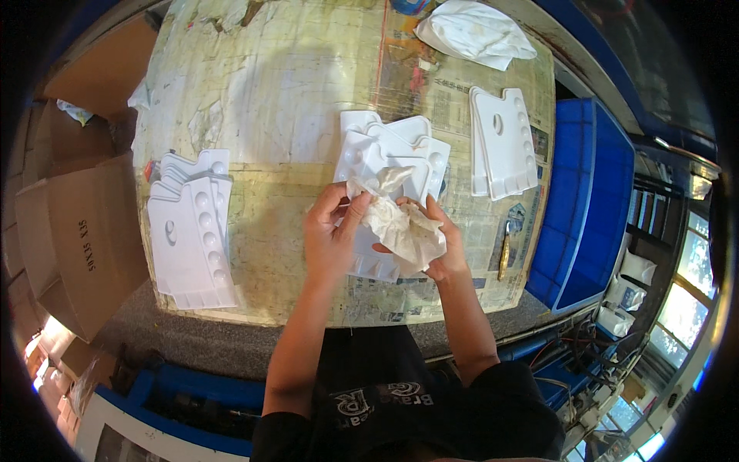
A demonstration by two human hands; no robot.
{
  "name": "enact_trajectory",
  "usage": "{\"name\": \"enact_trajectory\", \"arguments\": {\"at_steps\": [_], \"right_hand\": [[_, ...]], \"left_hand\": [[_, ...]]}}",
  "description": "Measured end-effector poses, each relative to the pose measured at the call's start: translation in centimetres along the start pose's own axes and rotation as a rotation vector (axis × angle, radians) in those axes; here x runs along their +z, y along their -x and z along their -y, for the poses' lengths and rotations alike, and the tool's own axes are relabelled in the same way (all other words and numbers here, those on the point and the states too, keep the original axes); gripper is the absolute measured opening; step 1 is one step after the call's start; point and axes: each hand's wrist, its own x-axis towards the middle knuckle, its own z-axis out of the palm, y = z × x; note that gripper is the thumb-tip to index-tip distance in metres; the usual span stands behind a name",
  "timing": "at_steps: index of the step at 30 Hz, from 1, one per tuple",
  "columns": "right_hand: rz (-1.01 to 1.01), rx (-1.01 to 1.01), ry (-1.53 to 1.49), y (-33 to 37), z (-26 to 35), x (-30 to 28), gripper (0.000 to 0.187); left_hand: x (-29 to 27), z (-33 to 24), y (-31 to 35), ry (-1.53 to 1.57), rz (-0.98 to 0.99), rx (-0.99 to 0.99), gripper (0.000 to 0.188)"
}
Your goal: The person wipes white plastic parts with a cloth, turning them over to clean both sides. They stack the cleaned parts and place them into a cardboard box.
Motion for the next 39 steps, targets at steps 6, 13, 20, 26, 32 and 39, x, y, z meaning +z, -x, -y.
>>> {"name": "enact_trajectory", "arguments": {"at_steps": [6,13,20,26,32,39], "right_hand": [[-0.115,-0.125,0.418,0.6,-1.1,0.6,0.045],[-0.319,-0.219,0.713,0.6,-1.6,0.9,0.037],[-0.333,-0.332,0.717,0.6,-0.1,0.5,0.032],[-0.281,-0.407,0.535,0.6,-0.1,1.4,0.029],[-0.241,-0.524,0.743,0.4,-1.4,2.3,0.019],[-0.228,-0.967,0.962,0.2,-2.7,2.7,0.016]], "left_hand": [[0.4,-0.4,-0.1,-0.195,-0.077,0.211,0.014],[0.8,-1.5,0.2,-0.08,-0.146,0.02,0.018],[-3.1,-4.1,-0.1,0.166,-0.2,-0.081,0.016],[-4.2,-7.1,1.2,0.213,-0.137,-0.21,0.024],[-2.0,-6.6,2.1,0.347,-0.065,-0.297,0.031],[-2.9,-7.1,2.7,0.433,-0.047,-0.264,0.024]]}}
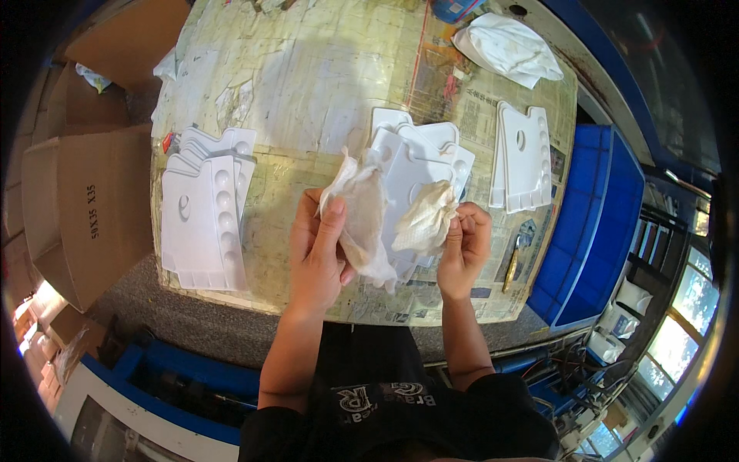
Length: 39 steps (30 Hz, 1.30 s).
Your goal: The person wipes white plastic parts with a cloth, turning them over to clean both sides. They stack the cleaned parts and place them into a cardboard box.
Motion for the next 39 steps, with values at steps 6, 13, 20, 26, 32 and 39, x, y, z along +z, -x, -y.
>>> {"name": "enact_trajectory", "arguments": {"at_steps": [6,13,20,26,32,39], "right_hand": [[0.056,0.149,-0.034,2.2,-1.0,0.1,0.022],[-0.142,0.807,-1.196,4.8,-2.7,-2.7,0.045],[-0.023,0.558,-0.786,3.2,-1.6,-3.2,0.049],[0.239,0.507,-0.791,3.1,-2.4,-3.5,0.058],[0.308,0.505,-0.925,3.3,-2.3,-3.0,0.054],[0.06,0.656,-0.193,0.9,0.8,-1.7,0.042]], "left_hand": [[1.6,0.7,0.9,-0.188,0.172,-0.001,0.03],[6.8,5.4,3.1,-1.028,0.447,0.62,0.051],[3.8,3.4,2.8,-1.035,0.262,0.634,0.032],[1.5,0.7,1.3,-0.97,-0.124,0.466,0.025],[0.9,2.5,0.8,-0.929,0.084,0.306,0.029],[-1.1,3.9,0.6,-0.71,0.076,0.274,0.026]]}}
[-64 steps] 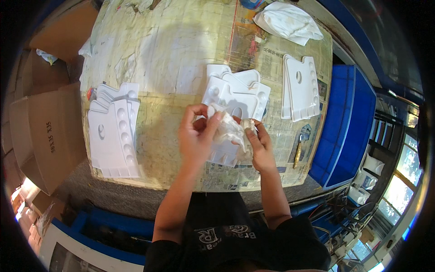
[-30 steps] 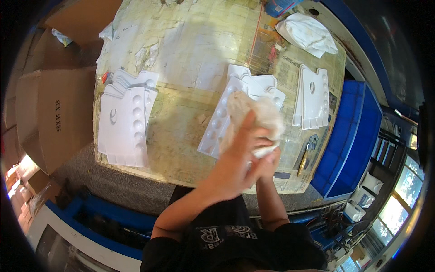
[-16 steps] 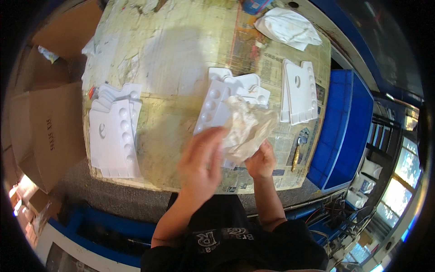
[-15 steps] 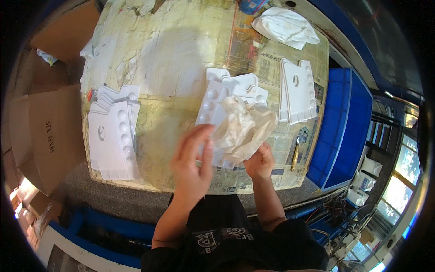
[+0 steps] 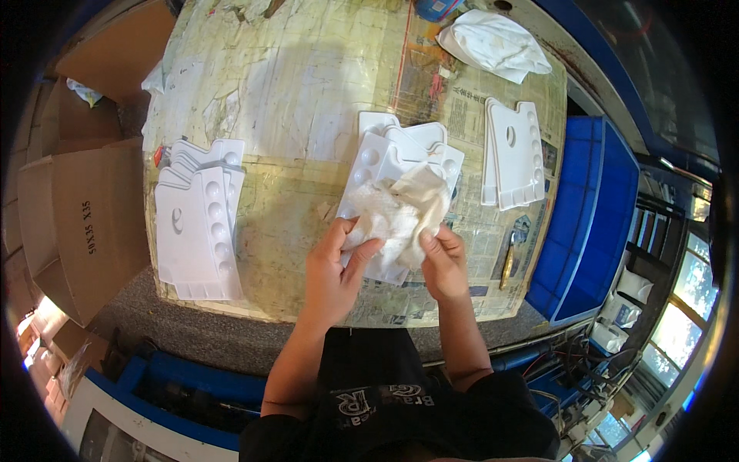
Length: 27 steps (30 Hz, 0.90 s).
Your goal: The person wipes white plastic parts with a cloth, turning them over to clean both sides. They stack the cleaned parts and place them into a cardboard box.
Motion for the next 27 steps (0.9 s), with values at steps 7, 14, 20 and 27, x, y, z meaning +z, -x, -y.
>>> {"name": "enact_trajectory", "arguments": {"at_steps": [7,14,20,27], "right_hand": [[-0.453,-0.525,0.323,-1.3,2.7,-3.7,0.019],[0.011,-0.135,0.256,0.3,0.7,-1.0,0.028],[0.135,-0.279,0.238,2.1,0.6,2.7,0.038],[0.149,-0.149,0.342,1.9,1.2,0.3,0.028]], "left_hand": [[-1.9,0.8,-0.3,0.359,0.015,-0.094,0.023],[-0.3,-1.1,-0.3,0.164,-0.006,-0.187,0.023],[0.5,-0.9,0.2,-0.221,-0.095,0.127,0.021],[-3.0,-0.8,-2.4,0.244,-0.016,-0.226,0.041]]}}
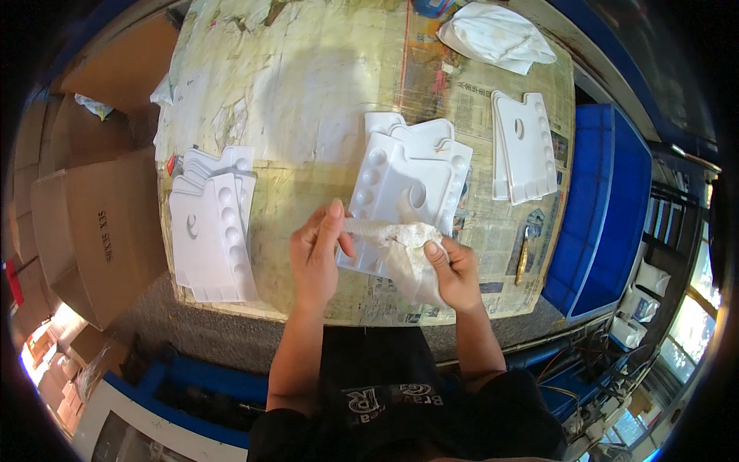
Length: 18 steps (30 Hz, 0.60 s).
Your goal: The person wipes white plastic parts with a cloth, turning them over to clean both sides. They stack the cleaned parts and place them into a cardboard box.
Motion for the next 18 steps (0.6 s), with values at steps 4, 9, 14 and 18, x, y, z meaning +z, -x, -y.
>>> {"name": "enact_trajectory", "arguments": {"at_steps": [4,9,14,18], "right_hand": [[0.214,0.184,0.086,0.5,-0.4,-0.4,0.031],[-0.102,0.011,0.097,0.1,-0.3,0.4,0.03],[-0.109,-0.215,0.139,-0.2,-0.2,1.3,0.025],[-0.06,-0.033,-0.122,0.0,-0.6,0.6,0.023]], "left_hand": [[0.3,-0.7,-1.3,0.41,0.068,-0.096,0.042],[2.4,-0.4,0.5,-0.116,-0.112,0.496,0.038],[3.7,0.7,1.6,-0.501,0.095,0.507,0.039],[2.2,1.5,0.6,-0.126,0.037,0.129,0.017]]}}
